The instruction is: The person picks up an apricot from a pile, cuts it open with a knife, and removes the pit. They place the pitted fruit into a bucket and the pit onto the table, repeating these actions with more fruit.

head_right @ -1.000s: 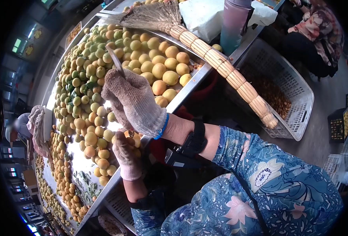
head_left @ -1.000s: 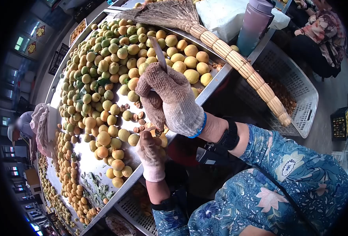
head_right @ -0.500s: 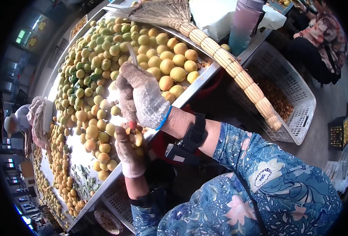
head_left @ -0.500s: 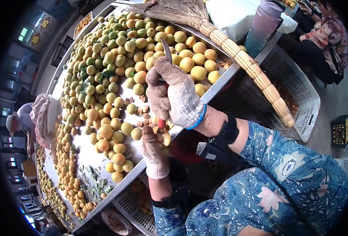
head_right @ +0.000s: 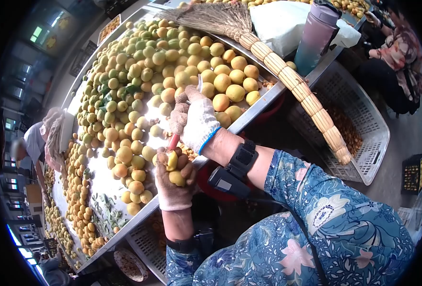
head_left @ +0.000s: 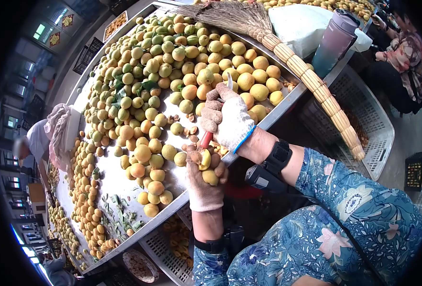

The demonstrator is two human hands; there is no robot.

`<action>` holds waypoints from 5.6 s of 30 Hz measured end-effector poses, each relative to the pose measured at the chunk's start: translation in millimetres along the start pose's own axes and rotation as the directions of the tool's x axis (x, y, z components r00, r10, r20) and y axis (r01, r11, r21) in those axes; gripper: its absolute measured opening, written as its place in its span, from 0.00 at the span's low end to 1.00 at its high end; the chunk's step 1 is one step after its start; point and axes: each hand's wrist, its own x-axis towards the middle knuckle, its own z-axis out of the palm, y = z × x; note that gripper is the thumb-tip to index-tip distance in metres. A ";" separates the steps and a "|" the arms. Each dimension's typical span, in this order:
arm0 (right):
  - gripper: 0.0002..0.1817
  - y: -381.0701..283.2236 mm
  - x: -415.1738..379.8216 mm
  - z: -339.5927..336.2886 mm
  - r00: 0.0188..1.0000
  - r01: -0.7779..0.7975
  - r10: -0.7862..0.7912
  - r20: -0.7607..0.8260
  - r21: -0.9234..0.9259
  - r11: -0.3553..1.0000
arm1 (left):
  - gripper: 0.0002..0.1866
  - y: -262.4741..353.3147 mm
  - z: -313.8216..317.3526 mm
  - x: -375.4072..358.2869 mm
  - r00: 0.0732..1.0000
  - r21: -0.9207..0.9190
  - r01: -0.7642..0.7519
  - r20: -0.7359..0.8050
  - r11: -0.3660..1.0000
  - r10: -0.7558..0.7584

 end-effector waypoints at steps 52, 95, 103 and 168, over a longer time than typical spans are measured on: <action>0.09 -28.0 -30.4 21.1 0.996 -0.091 0.060 -0.070 -0.653 0.752 | 0.28 108.4 -57.1 -120.8 0.842 0.794 0.167 0.194 -0.585 0.503; 0.29 71.1 -70.3 -16.2 0.912 0.370 0.011 0.411 -0.808 -0.458 | 0.27 14.5 -32.8 -14.7 0.418 0.884 -0.466 0.250 -0.030 0.873; 0.16 43.4 -85.0 16.8 0.876 -0.324 0.419 -0.239 -0.935 0.143 | 0.25 32.5 -29.3 -19.9 0.503 0.833 -0.548 0.403 -0.078 0.765; 0.24 56.1 -72.1 -16.1 0.912 0.397 0.160 0.378 -0.711 -0.581 | 0.22 35.9 -31.8 -16.5 0.633 0.869 -0.491 0.308 0.061 0.710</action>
